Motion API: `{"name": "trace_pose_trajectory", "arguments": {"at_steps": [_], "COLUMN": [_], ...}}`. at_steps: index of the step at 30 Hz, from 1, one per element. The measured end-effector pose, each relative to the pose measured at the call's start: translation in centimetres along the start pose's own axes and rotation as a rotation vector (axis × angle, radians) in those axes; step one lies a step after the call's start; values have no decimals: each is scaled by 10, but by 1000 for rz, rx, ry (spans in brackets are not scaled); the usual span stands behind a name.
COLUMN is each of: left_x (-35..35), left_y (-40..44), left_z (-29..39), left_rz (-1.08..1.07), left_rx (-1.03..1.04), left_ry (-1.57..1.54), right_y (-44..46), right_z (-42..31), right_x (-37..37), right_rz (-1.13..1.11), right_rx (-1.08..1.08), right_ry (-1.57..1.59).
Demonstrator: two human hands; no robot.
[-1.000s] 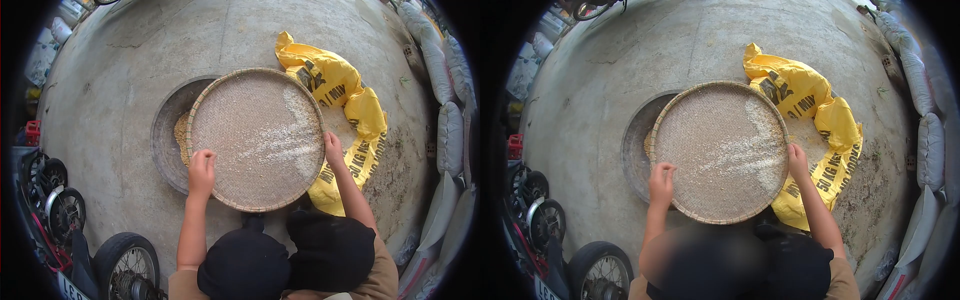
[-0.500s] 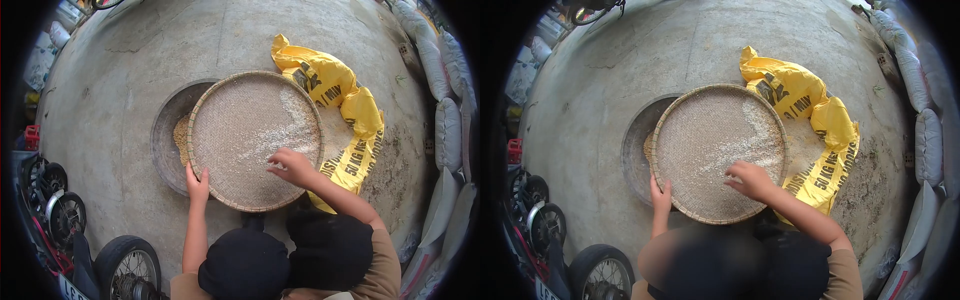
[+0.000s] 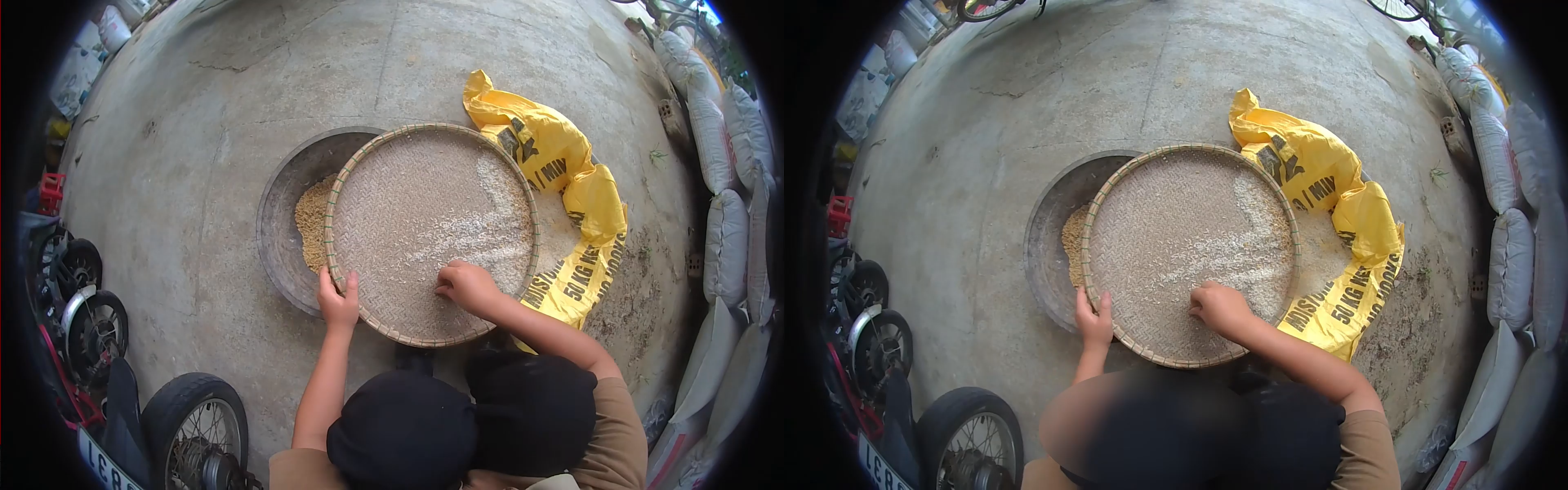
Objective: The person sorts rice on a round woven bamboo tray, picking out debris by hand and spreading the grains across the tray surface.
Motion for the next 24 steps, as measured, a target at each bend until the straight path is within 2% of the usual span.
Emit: {"name": "trace_pose_trajectory", "arguments": {"at_steps": [9,14,24], "left_x": [-5,-4,-3], "left_y": [-1,-4,-4], "left_z": [-14,-5,1], "left_rz": [12,10,18], "left_rx": [-11,-8,-43], "left_ry": [183,232,258], "right_y": [-1,0,-7], "right_z": [-2,4,10], "right_x": [3,-31,-12], "right_rz": [9,21,-85], "right_rx": [-89,-48,16], "right_ry": [-240,-138,-75]}}
Point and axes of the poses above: each hand's wrist, its own y-axis towards the middle knuckle, its own x-axis out of the palm, z = x × y, the point moved 4 cm from there along y, towards the middle knuckle, and after that the axes turned 10 degrees about -y, right-handed, at the moved point
